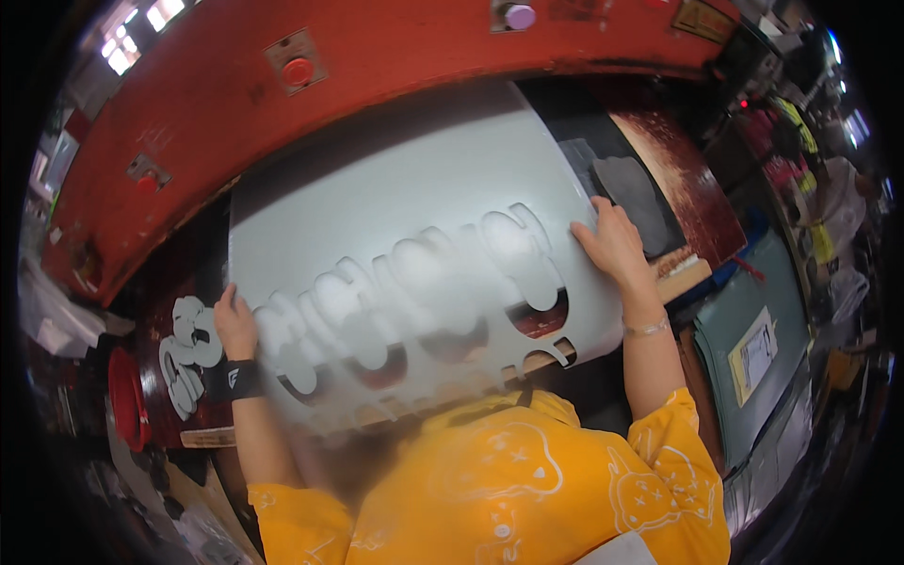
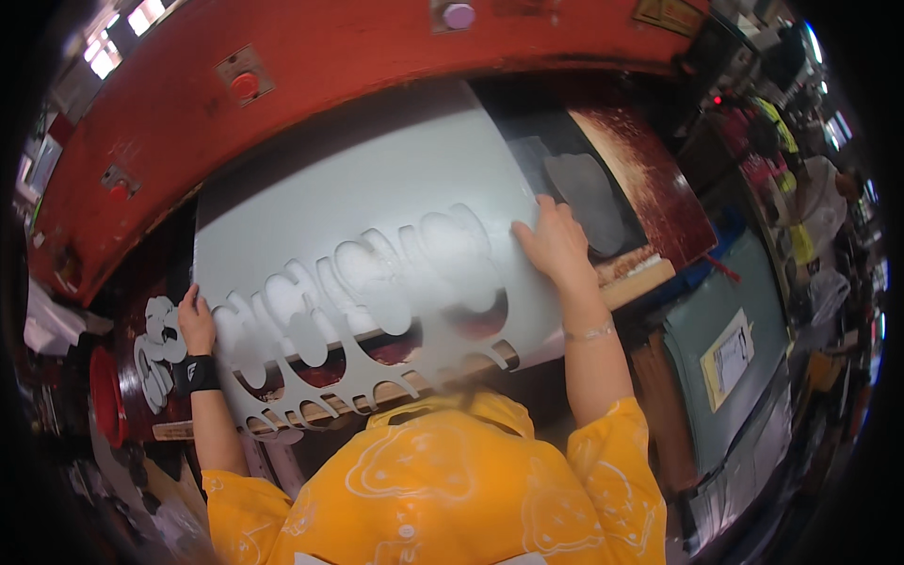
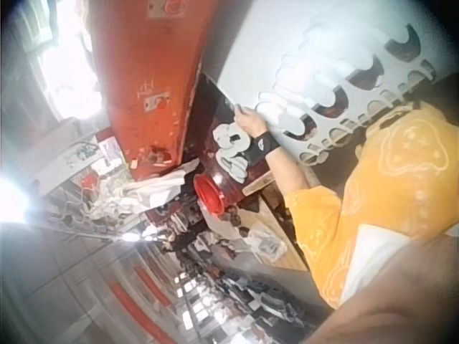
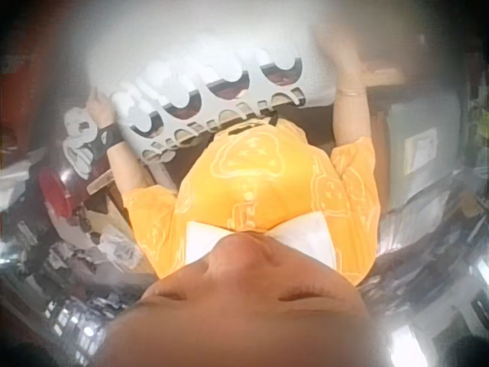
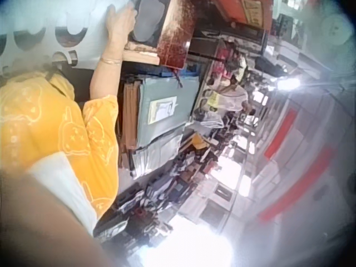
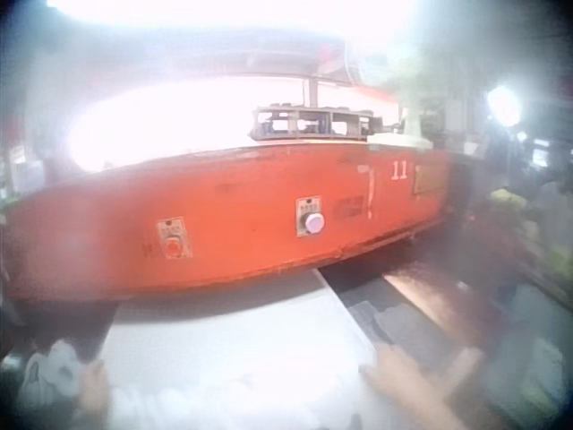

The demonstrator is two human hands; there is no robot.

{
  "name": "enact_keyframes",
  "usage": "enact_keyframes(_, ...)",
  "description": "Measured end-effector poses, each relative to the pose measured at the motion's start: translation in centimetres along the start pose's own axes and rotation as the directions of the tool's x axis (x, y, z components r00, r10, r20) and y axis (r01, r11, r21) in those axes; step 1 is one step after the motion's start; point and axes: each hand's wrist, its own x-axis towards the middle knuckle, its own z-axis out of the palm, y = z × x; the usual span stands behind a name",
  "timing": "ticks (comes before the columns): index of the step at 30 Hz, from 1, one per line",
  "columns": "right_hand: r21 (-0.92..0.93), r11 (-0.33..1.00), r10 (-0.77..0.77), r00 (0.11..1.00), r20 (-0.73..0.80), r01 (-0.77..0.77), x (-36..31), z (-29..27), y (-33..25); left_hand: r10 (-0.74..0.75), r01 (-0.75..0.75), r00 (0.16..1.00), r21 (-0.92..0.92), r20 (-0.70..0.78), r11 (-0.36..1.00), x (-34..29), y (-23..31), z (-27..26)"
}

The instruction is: The person repeatedly feeds gray rubber pieces through a red industrial smoothing machine, using a gray pad to press and guide the material. They remove finished pieces and place them on the machine's side, then continue processing additional pieces from a sheet.

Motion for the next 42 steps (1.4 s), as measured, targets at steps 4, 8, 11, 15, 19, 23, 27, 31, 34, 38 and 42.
enact_keyframes(4, 0.153, 0.988, 0.019, 0.999, 0.035, -0.024, 0.0, -0.4, 1.8, 0.060, -0.064, 0.997, -0.075, -0.054, 0.995, -1.4, 0.6, -0.9)
enact_keyframes(8, 0.196, 0.971, 0.105, 0.980, 0.170, -0.138, -3.4, -2.1, 5.8, 0.028, -0.035, 0.999, -0.157, -0.045, 0.987, -6.8, 1.5, -2.6)
enact_keyframes(11, 0.362, 0.909, 0.194, 0.979, 0.066, -0.205, -4.6, -2.2, 8.9, 0.017, -0.007, 0.999, -0.184, 0.050, 0.983, -9.1, 2.2, -4.1)
enact_keyframes(15, -0.118, 0.989, -0.114, 0.975, -0.193, 0.092, -1.4, -1.9, 12.5, 0.069, 0.015, 0.959, -0.289, 0.276, 0.957, -9.3, 2.3, -6.7)
enact_keyframes(19, -0.171, 0.980, -0.100, 0.995, -0.011, 0.097, 2.8, 0.2, 13.8, 0.148, -0.115, 0.941, -0.122, 0.305, 0.986, -9.4, 2.3, -7.7)
enact_keyframes(23, -0.115, 0.981, -0.155, 0.988, 0.014, 0.156, 4.8, 0.8, 14.5, 0.122, -0.085, 0.948, -0.133, 0.295, 0.987, -9.9, 2.9, -7.7)
enact_keyframes(27, 0.213, 0.973, -0.097, 0.995, 0.012, 0.093, 5.1, -1.2, 11.3, 0.164, -0.110, 0.934, -0.182, 0.318, 0.977, -9.4, 3.3, -8.6)
enact_keyframes(31, 0.627, 0.771, -0.014, 0.981, 0.195, -0.114, 1.5, -3.6, 2.5, 0.315, -0.253, 0.894, -0.222, 0.318, 0.942, -8.2, 2.8, -9.1)
enact_keyframes(34, 0.618, 0.777, -0.249, 0.960, 0.129, 0.118, -1.7, -2.2, -6.5, 0.463, -0.386, 0.835, -0.284, 0.296, 0.878, -7.4, 1.8, -8.4)
enact_keyframes(38, 0.622, 0.745, -0.454, 0.866, 0.212, 0.239, -5.0, 3.4, -18.6, 0.512, -0.422, 0.831, -0.352, 0.218, 0.836, -7.0, 0.2, -7.4)
enact_keyframes(42, 0.553, 0.707, -0.628, 0.751, 0.204, 0.441, -7.1, 9.1, -27.9, 0.481, -0.404, 0.863, -0.360, 0.154, 0.841, -7.2, -0.9, -6.9)
